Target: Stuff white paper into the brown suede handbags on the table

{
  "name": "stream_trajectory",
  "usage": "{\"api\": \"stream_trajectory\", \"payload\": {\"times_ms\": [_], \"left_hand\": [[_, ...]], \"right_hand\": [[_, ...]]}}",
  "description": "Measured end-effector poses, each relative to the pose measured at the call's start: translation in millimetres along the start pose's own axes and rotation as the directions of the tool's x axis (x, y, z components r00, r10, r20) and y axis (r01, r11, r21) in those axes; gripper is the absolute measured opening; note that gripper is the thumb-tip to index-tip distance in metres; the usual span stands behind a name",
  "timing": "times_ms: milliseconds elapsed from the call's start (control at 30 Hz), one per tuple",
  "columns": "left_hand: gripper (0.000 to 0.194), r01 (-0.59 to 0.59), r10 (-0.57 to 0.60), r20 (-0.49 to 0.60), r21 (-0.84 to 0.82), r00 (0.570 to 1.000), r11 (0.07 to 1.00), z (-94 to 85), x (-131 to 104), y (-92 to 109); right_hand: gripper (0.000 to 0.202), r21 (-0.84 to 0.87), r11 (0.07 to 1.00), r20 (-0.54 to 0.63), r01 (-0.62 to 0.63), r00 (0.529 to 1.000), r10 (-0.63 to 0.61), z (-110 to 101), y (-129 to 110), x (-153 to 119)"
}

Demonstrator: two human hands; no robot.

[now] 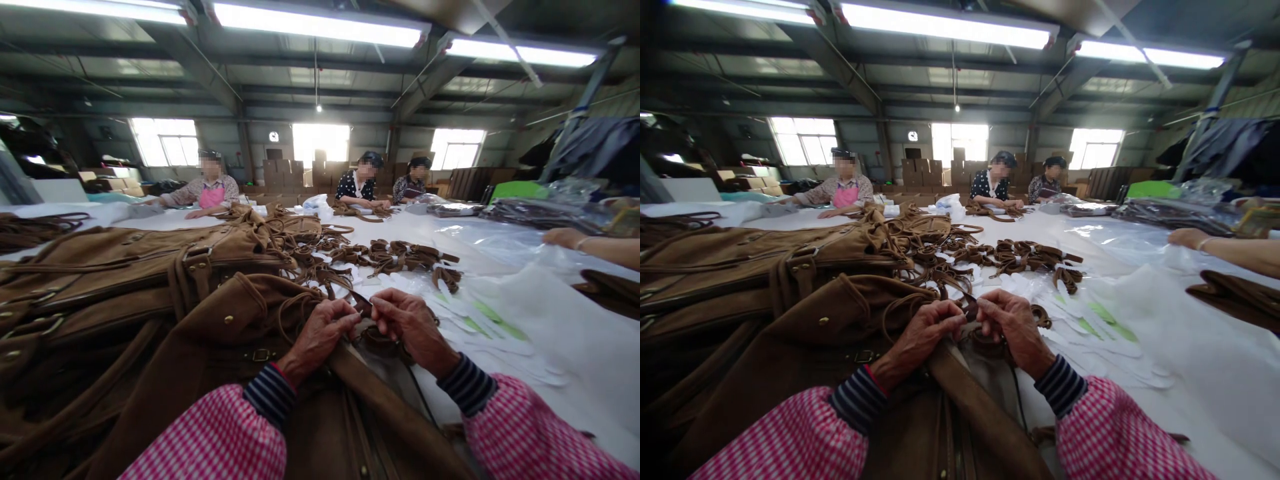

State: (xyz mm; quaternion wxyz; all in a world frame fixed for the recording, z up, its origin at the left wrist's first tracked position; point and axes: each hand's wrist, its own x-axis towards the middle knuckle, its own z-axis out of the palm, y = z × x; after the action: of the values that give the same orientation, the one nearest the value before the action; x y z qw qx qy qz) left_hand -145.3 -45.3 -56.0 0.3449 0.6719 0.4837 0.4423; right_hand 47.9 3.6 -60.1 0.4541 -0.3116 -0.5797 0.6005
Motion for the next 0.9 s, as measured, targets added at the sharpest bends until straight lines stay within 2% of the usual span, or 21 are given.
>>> {"api": "stream_trajectory", "payload": {"times_ms": [233,500,733,900], "left_hand": [[0.03,-0.009,0.01,0.012,-0.035,1.0,0.999,0.0,-0.9,1.1],[0.026,-0.015,0.015,0.01,0.089,1.0,0.996,0.2,-2.6,3.1],[0.025,0.011,-0.009,-0.01,0.12,1.0,0.993,0.4,-4.6,3.8],[0.027,-0.001,0.004,-0.014,0.163,1.0,0.987,1.0,-2.9,1.7]], "right_hand": [[0.036,-0.069,0.996,0.083,-0.055,0.995,0.06,3.3,1.0,-4.7],[0.031,-0.158,0.987,0.155,-0.037,0.986,0.062,3.0,1.3,-8.0],[0.032,-0.162,0.985,0.092,-0.062,0.993,0.078,10.4,4.0,-7.2],[0.032,-0.147,0.989,0.043,-0.031,0.998,0.038,17.1,11.3,-7.4]]}}
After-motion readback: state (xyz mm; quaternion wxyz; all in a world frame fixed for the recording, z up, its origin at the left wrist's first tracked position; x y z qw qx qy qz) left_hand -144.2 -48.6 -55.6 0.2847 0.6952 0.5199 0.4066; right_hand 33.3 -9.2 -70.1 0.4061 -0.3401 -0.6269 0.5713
